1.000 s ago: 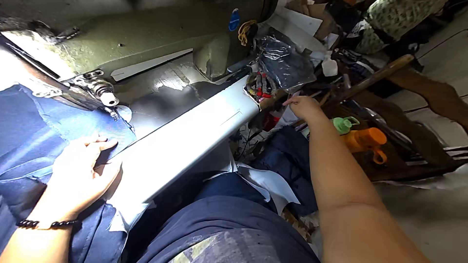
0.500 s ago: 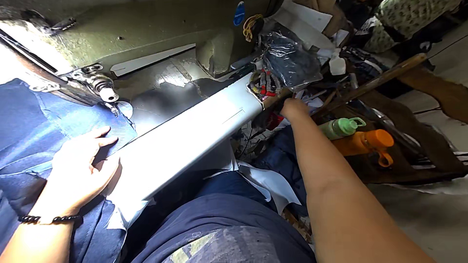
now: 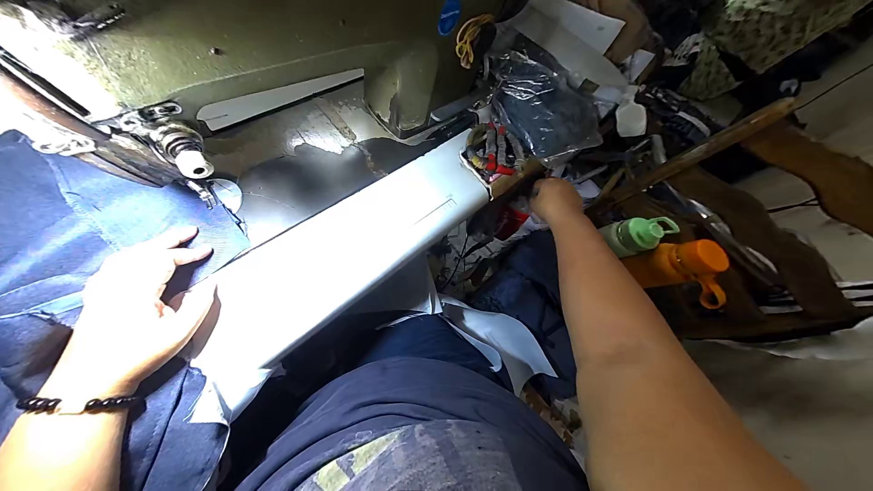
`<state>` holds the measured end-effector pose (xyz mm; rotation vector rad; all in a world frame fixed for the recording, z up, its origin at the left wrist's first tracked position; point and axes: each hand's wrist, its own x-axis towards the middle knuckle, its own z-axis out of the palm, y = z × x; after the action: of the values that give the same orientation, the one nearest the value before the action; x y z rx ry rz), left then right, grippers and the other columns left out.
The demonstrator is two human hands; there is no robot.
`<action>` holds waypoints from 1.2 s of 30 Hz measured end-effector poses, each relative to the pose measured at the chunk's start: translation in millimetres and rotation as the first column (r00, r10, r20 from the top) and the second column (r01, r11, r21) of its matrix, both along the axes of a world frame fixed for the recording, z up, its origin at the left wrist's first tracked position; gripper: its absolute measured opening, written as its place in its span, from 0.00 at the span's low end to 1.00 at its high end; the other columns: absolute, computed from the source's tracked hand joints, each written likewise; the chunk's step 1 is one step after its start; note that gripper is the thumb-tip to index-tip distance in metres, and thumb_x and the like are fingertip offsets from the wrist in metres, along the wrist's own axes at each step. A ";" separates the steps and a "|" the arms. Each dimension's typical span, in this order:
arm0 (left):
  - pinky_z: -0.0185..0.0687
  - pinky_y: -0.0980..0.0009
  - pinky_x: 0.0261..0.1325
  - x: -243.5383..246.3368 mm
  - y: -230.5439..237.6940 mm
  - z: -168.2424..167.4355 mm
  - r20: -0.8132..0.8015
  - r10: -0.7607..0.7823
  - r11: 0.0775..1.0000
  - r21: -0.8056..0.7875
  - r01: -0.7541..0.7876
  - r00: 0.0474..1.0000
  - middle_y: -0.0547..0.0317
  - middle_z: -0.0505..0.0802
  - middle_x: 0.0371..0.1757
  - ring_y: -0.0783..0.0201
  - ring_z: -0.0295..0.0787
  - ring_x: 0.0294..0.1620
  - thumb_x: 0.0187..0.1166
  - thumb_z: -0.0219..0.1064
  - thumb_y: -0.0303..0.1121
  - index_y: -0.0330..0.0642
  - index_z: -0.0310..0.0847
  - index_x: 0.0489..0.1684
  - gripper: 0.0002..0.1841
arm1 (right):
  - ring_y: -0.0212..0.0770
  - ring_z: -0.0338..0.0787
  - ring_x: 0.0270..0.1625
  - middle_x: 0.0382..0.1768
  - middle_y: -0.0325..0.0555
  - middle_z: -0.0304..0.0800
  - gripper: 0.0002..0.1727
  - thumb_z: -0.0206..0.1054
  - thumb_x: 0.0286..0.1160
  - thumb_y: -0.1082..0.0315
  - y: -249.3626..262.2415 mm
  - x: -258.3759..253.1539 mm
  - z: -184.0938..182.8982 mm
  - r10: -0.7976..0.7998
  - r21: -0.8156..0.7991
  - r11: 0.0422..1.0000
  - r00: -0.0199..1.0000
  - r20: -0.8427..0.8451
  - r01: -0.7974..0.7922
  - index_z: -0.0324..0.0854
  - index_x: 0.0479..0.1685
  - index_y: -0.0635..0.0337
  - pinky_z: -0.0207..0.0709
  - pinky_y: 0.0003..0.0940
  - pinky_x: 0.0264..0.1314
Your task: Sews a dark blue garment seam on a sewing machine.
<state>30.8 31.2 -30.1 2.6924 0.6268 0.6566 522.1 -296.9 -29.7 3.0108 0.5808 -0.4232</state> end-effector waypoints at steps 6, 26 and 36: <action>0.63 0.40 0.82 -0.6 1.6 -2.2 0.011 -0.013 1.000 0.004 0.013 1.000 0.37 0.81 0.78 0.40 0.74 0.82 0.80 0.54 0.54 0.32 0.85 0.62 0.32 | 0.70 0.83 0.71 0.68 0.68 0.84 0.14 0.67 0.79 0.67 -8.1 4.2 4.2 -0.034 0.178 0.984 0.999 0.009 0.032 0.89 0.55 0.65 0.72 0.75 0.69; 0.68 0.38 0.77 8.6 -9.4 17.2 -0.062 0.029 0.998 0.060 -0.026 0.998 0.46 0.85 0.76 0.43 0.78 0.78 0.78 0.59 0.46 0.43 0.85 0.71 0.26 | 0.27 0.94 0.42 0.42 0.34 0.94 0.11 0.72 0.63 0.79 86.2 -172.2 36.8 0.625 0.978 0.099 0.776 0.083 -0.184 0.85 0.45 0.62 0.91 0.27 0.50; 0.63 0.40 0.74 15.3 -3.0 25.2 -0.107 0.058 0.997 0.047 -0.053 0.993 0.52 0.87 0.70 0.48 0.78 0.75 0.80 0.60 0.50 0.51 0.90 0.61 0.22 | 0.25 0.90 0.46 0.45 0.45 0.93 0.10 0.67 0.74 0.75 178.0 -227.9 31.3 0.812 0.909 0.034 0.542 0.217 -0.414 0.92 0.48 0.64 0.83 0.18 0.54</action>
<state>46.0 28.3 -4.9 2.7752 0.7251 0.5467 294.2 -118.9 1.6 2.7409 3.0099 -0.7747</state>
